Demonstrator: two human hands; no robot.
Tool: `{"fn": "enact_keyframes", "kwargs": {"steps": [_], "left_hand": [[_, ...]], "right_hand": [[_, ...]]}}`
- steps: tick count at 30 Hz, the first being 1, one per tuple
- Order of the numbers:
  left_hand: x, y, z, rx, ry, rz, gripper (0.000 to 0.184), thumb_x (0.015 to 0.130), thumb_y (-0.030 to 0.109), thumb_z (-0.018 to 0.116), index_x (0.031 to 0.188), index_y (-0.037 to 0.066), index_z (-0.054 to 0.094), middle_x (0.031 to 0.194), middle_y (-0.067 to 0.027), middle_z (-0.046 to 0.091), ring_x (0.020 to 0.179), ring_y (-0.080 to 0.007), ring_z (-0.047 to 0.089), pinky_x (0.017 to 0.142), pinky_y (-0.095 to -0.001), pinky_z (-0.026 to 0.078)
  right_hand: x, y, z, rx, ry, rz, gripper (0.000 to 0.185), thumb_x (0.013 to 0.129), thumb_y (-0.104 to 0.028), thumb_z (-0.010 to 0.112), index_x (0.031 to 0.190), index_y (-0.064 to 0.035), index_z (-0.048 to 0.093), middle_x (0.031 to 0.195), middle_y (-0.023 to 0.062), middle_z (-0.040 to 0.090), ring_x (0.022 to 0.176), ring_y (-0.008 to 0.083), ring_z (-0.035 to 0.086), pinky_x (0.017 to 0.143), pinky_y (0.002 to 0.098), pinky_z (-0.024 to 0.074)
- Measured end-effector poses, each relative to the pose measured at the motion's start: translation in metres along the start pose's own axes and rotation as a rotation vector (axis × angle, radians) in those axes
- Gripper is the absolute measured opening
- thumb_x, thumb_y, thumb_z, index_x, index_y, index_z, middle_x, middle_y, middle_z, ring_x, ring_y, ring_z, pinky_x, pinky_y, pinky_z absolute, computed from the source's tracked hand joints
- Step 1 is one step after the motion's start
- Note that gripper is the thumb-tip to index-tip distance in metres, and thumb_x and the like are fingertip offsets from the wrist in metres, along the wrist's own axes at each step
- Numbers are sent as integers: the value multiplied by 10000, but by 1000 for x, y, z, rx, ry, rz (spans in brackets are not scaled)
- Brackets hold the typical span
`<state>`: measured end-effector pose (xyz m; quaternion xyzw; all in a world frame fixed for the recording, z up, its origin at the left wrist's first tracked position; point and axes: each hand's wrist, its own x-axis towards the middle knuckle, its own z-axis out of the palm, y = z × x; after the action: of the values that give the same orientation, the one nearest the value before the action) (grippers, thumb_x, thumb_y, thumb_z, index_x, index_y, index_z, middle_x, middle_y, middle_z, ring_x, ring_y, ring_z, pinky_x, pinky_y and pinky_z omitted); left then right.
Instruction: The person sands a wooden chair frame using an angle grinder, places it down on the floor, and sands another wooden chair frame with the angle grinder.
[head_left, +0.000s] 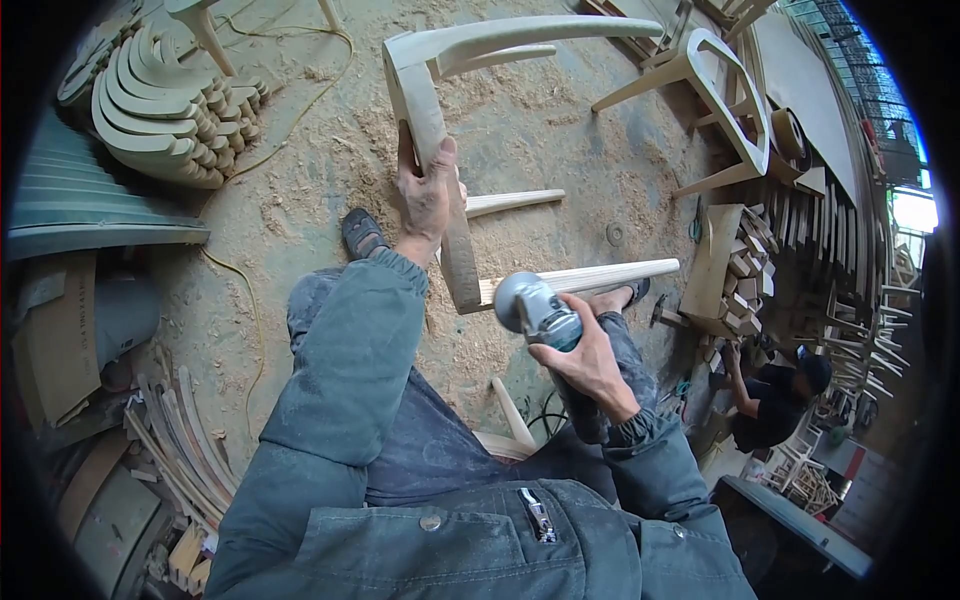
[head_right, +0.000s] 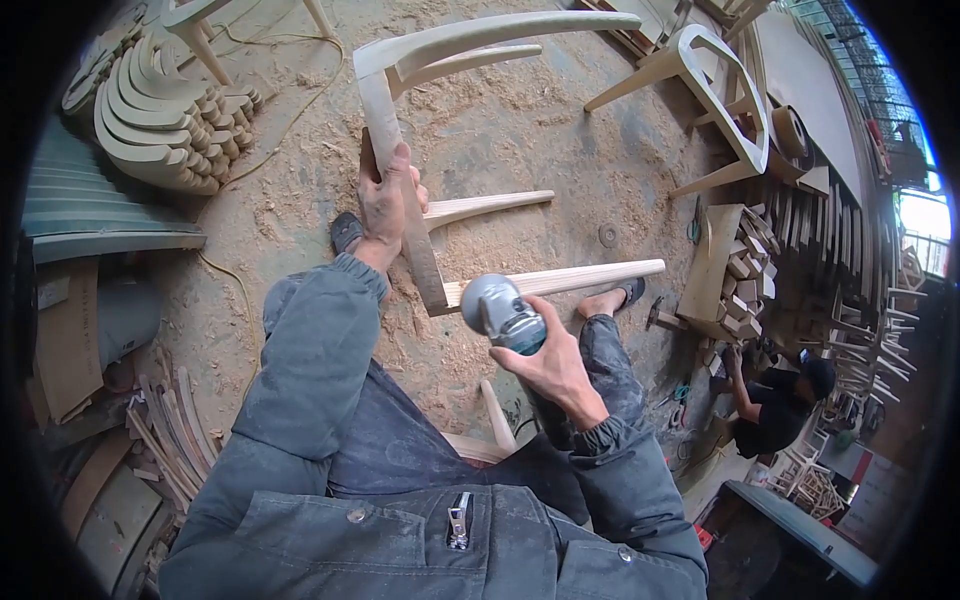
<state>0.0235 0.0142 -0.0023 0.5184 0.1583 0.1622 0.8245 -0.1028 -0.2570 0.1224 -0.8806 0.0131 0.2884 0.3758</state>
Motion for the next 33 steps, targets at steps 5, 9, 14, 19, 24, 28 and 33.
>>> {"fn": "enact_keyframes", "kwargs": {"steps": [5, 9, 14, 19, 24, 28, 33], "left_hand": [[3, -9, -2, 14, 8, 7, 596, 1013, 381, 699, 1436, 63, 425, 967, -52, 561, 724, -124, 572, 584, -282, 518], [3, -16, -1, 22, 6, 97, 468, 1030, 377, 672, 1363, 119, 468, 816, -16, 532, 567, -106, 549, 448, -278, 506], [5, -22, -4, 46, 24, 92, 478, 1029, 374, 674, 1368, 119, 454, 808, -25, 542, 552, -108, 553, 443, -276, 501], [6, -23, -5, 87, 29, 103, 501, 1026, 372, 680, 1386, 118, 440, 782, -18, 539, 534, -112, 549, 438, -274, 493], [2, -9, -1, -37, 8, 24, 800, 990, 354, 743, 1542, -35, 313, 1274, -144, 535, 1065, -192, 564, 897, -304, 486], [0, -9, -1, -33, 44, 17, 906, 980, 346, 761, 1597, -84, 256, 1456, -193, 522, 1253, -232, 567, 1060, -314, 479], [0, -7, -1, -68, -7, -7, 935, 978, 365, 760, 1605, -81, 228, 1470, -194, 506, 1261, -236, 560, 1061, -318, 481]], "right_hand": [[1, 7, 6, -1, 20, -12, 889, 744, -371, 883, 1462, -31, 484, 1204, 241, 700, 1164, 325, 692, 1023, 387, 532], [0, 3, 2, -69, 55, 17, 895, 743, -360, 877, 1465, -14, 476, 1230, 250, 694, 1170, 342, 690, 1031, 401, 532], [-1, 8, 4, -23, 67, 0, 909, 739, -366, 883, 1469, -21, 466, 1231, 245, 690, 1173, 334, 684, 1028, 397, 527], [5, 5, 7, -62, 28, -43, 888, 738, -371, 886, 1453, -25, 489, 1213, 239, 694, 1167, 318, 685, 1035, 385, 522], [-1, 2, -3, -129, 37, 8, 897, 736, -373, 878, 1450, 2, 485, 1233, 245, 686, 1173, 322, 682, 1052, 386, 514], [3, 8, 2, -49, 120, -6, 896, 737, -363, 876, 1460, -12, 482, 1253, 256, 679, 1183, 340, 680, 1052, 394, 514], [6, 0, 6, -84, 7, -30, 885, 737, -366, 882, 1446, -9, 490, 1202, 256, 699, 1152, 334, 698, 1013, 395, 532]]}}
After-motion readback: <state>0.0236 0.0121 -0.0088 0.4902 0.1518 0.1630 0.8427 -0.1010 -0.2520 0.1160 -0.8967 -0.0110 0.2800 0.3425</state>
